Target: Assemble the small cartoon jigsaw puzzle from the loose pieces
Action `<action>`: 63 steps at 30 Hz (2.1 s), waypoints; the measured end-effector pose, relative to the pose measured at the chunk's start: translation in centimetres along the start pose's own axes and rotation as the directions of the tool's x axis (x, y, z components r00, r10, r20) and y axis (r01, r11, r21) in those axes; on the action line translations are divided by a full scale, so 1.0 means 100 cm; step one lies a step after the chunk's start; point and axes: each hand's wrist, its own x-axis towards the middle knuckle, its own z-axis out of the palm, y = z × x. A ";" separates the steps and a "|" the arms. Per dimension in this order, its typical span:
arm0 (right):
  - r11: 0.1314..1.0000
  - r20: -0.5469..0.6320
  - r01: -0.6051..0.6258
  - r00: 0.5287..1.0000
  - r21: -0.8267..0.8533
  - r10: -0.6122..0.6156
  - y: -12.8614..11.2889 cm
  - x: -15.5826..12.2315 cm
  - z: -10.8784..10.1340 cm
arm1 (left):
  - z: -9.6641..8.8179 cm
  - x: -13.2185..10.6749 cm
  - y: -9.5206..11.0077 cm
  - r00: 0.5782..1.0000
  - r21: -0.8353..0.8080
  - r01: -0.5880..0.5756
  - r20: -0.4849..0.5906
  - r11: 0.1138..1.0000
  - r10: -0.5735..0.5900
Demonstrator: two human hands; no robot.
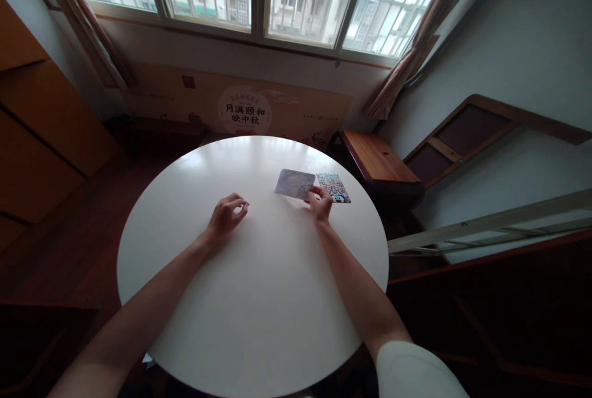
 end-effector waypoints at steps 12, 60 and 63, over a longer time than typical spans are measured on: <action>0.509 0.351 0.407 0.913 -0.758 -0.206 -0.007 0.007 -0.022 | 0.001 -0.008 0.011 0.925 0.089 -0.206 0.343 0.974 0.164; 0.338 0.132 0.094 0.987 -0.936 0.091 0.011 0.027 -0.042 | 0.002 -0.005 0.012 0.932 0.111 -0.077 0.360 0.991 0.032; 0.347 0.156 0.138 0.988 -0.928 0.022 0.008 0.024 -0.039 | 0.002 -0.005 0.013 0.929 0.117 -0.068 0.369 0.991 0.020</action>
